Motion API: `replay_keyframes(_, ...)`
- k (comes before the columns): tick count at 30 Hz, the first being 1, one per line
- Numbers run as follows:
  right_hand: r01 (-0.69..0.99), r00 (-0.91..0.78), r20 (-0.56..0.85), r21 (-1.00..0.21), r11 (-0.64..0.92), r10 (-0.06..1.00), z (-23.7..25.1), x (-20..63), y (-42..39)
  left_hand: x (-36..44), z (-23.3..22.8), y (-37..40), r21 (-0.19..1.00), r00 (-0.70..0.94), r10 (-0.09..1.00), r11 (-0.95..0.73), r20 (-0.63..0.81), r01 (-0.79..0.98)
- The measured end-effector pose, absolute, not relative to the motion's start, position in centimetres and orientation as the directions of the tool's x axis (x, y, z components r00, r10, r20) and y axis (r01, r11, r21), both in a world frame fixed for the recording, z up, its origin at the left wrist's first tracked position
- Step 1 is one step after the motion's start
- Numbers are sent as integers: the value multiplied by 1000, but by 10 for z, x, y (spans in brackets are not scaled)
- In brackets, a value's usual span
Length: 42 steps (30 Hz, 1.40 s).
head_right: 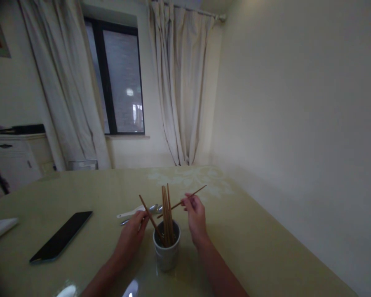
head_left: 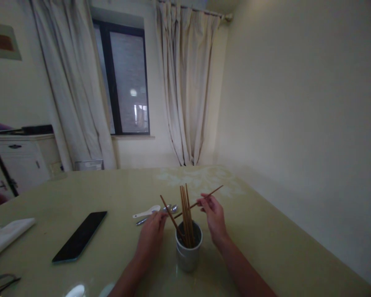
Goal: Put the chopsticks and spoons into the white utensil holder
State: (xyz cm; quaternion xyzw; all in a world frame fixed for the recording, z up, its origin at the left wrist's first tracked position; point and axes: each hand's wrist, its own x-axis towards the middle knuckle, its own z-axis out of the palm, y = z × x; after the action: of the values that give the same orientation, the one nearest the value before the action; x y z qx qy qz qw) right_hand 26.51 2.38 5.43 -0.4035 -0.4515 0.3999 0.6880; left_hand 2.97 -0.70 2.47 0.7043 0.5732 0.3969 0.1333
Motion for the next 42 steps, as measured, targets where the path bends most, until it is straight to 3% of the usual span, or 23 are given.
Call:
replay_keyframes(4, -190, 579, 345, -824, 533, 739, 73, 304, 30, 8, 24, -3, 338, -10, 927, -128, 376, 932)
replay_keyframes(7, -331, 618, 294, -743, 581, 729, 84, 318, 28, 6, 22, -5, 269, 3, 947, -94, 322, 959)
replay_keyframes(11, -455, 430, 297, -744, 489, 852, 90, 307, 18, 11, 21, -5, 298, 13, 959, -101, 283, 949)
replay_keyframes(16, -354, 77, 389, -850, 390, 918, 86, 280, 4, 11, 14, -1, 316, 40, 967, -120, 250, 941)
replay_keyframes(19, -252, -18, 405, -887, 388, 914, 84, 273, 0, 11, 6, 1, 373, 57, 958, -164, 282, 913)
replay_keyframes(23, -175, -34, 389, -909, 378, 921, 74, 268, 4, 15, 0, 2, 537, 25, 930, -233, 366, 811)
replay_keyframes(27, -135, -7, 300, -945, 297, 954, 53, 258, 14, 28, 4, -1, 749, -8, 932, -286, 362, 597)
replay_keyframes(30, -144, -101, 220, -968, 204, 970, 39, 248, 19, 40, 10, -7, 853, 44, 947, -307, 319, 422)
replay_keyframes(33, -179, -138, 187, -971, 162, 973, 35, 242, 21, 47, 14, -13, 892, 122, 951, -309, 285, 330)
replay_keyframes(38, -236, -59, 136, -965, 119, 989, 33, 241, 20, 50, 8, -14, 921, 168, 944, -319, 285, 226)
replay_keyframes(42, -289, 18, 137, -948, 137, 990, 34, 245, 21, 50, 4, -10, 925, 195, 948, -296, 253, 238)
